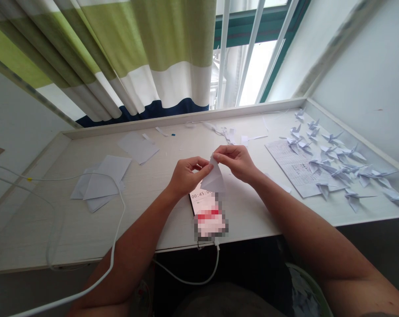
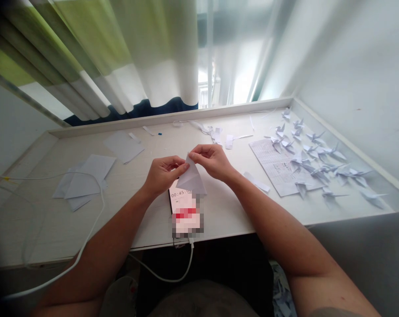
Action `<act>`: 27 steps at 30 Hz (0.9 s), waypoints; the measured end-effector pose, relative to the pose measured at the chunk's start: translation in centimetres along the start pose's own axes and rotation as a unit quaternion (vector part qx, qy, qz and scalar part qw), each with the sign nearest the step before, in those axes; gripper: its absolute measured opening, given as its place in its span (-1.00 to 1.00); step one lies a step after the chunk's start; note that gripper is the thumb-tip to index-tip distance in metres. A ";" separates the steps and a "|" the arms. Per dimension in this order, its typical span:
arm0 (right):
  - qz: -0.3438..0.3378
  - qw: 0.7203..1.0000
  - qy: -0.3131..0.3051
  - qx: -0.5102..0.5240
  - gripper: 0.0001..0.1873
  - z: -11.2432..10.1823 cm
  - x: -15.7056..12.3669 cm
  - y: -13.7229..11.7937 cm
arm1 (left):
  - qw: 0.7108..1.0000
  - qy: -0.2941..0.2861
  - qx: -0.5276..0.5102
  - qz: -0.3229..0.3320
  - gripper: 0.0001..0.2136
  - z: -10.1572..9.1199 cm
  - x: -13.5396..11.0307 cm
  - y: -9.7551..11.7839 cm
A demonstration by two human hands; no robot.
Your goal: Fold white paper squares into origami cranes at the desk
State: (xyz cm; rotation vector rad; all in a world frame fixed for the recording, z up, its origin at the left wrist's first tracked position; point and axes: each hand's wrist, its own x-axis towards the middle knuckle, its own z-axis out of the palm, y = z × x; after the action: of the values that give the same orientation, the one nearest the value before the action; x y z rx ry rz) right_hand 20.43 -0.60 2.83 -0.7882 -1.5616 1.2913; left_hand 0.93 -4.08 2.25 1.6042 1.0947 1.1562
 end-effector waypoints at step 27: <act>0.024 0.998 -0.063 -0.008 -0.66 -0.4 0.0 0.7 | 0.992 0.021 -0.095 -0.080 -0.71 -0.1 0.3 0.2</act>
State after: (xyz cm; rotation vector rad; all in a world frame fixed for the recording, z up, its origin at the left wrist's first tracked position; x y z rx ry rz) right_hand 20.72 -0.31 2.11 -0.7704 -1.6623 1.3879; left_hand 0.95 -3.85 2.47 1.3262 1.0864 1.1547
